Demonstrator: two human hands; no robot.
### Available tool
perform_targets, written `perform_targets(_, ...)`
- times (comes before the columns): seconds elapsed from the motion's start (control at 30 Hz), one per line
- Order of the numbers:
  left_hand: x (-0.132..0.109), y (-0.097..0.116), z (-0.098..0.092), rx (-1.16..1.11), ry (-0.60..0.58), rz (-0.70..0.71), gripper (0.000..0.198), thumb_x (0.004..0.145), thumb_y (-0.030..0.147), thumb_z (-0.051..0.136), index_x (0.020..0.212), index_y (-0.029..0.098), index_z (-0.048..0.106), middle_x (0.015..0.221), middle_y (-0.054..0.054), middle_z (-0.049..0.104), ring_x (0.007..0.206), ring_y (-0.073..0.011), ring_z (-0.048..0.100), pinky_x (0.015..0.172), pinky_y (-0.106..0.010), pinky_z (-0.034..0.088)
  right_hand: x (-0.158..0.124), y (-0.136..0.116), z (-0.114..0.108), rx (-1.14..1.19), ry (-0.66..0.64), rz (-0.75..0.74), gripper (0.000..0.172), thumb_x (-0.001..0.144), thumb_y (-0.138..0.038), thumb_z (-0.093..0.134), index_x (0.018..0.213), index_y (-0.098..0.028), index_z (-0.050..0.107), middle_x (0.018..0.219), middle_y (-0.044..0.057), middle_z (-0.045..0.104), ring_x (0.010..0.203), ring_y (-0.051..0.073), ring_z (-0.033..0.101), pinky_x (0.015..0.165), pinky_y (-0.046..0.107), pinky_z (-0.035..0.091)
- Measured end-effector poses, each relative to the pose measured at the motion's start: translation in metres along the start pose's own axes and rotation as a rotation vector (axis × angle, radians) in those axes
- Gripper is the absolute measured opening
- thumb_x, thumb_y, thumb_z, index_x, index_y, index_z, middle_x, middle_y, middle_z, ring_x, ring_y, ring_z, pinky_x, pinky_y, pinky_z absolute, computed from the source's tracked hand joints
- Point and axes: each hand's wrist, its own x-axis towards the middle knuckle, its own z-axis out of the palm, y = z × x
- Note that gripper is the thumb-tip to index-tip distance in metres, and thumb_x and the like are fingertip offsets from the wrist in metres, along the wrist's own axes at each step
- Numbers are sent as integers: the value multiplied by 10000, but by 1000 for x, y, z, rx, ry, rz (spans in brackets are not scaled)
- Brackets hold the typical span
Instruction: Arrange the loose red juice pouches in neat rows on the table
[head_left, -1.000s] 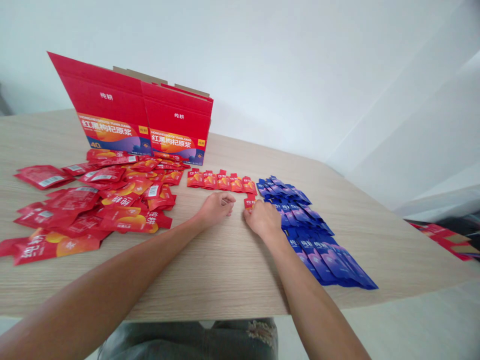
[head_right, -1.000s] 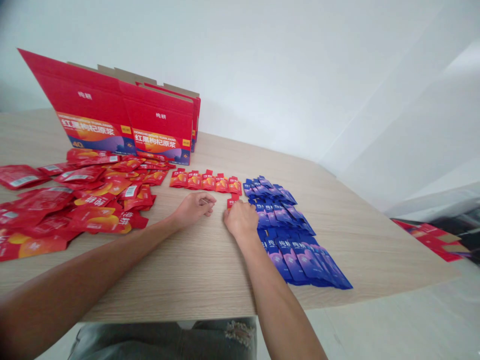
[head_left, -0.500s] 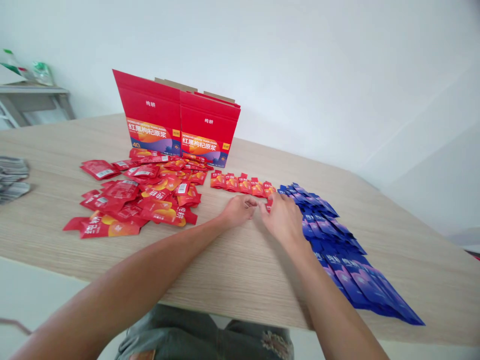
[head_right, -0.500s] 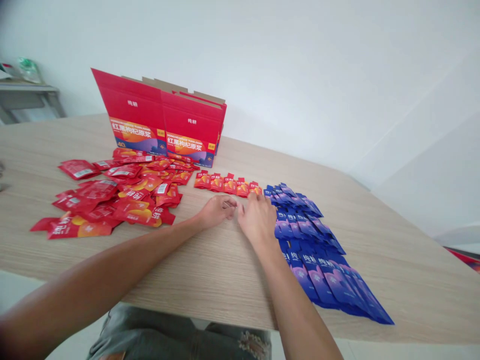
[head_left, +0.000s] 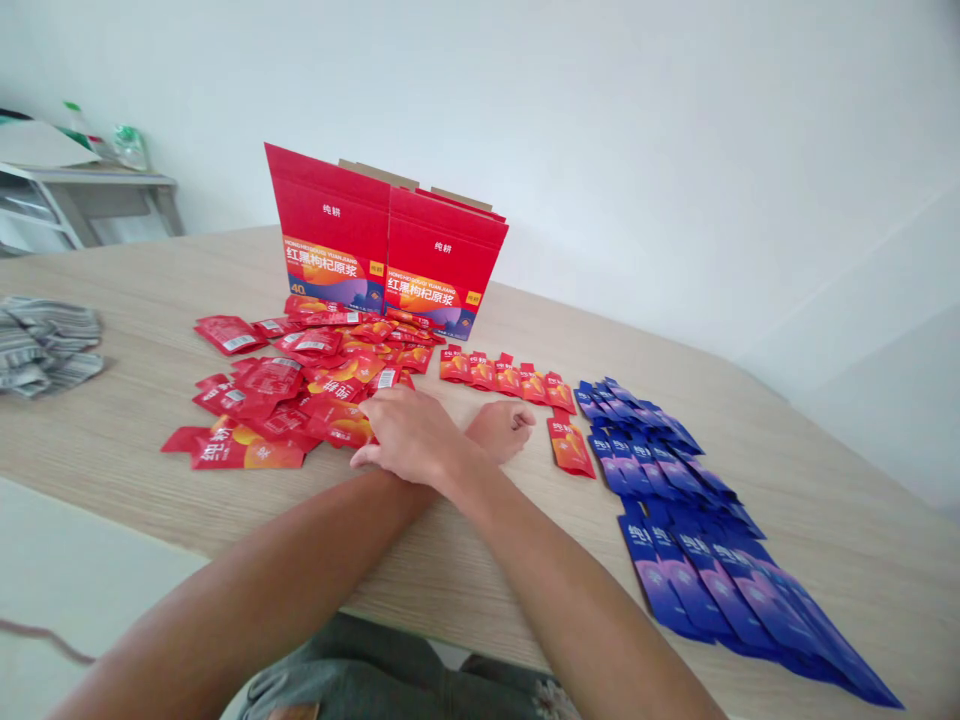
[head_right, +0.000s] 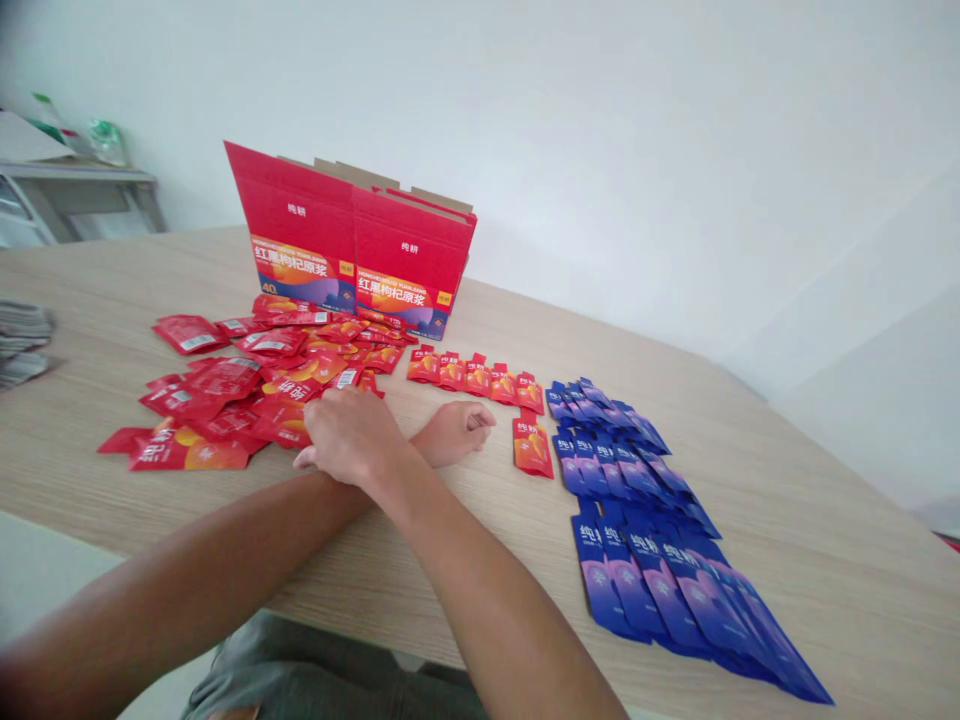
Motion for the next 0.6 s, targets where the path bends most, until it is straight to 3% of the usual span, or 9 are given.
perform_targets(0.13,-2,7,-2,45,-33,23,181,917,88,622,993,159,769,769,-27,749,726,-174,719,783,-286,585,10,-4,5,-30,-48,4,485,910,-501,904,1161,-113,754,1161,154,762,1177,311,711,961,388,599)
perform_targets(0.27,-3,8,-3,57,-49,29,177,930,93,607,996,153,760,761,-22,748,726,-169,724,761,-265,581,14,-6,7,-70,-70,-17,395,943,-378,883,1221,-133,747,1201,152,764,1195,315,708,962,402,620)
perform_targets(0.4,-2,7,-2,52,-50,23,167,927,95,613,984,159,756,770,-22,754,726,-168,726,744,-256,578,13,-7,8,-85,-66,-52,208,1033,-212,685,1212,-126,751,1182,154,775,1175,312,719,948,421,629)
perform_targets(0.6,-2,8,-3,43,-36,29,176,892,65,625,932,174,758,735,-5,741,710,-159,718,735,-248,572,4,-7,1,-54,-99,-36,263,1054,-108,519,1190,-131,742,1138,157,782,1113,301,748,855,382,628)
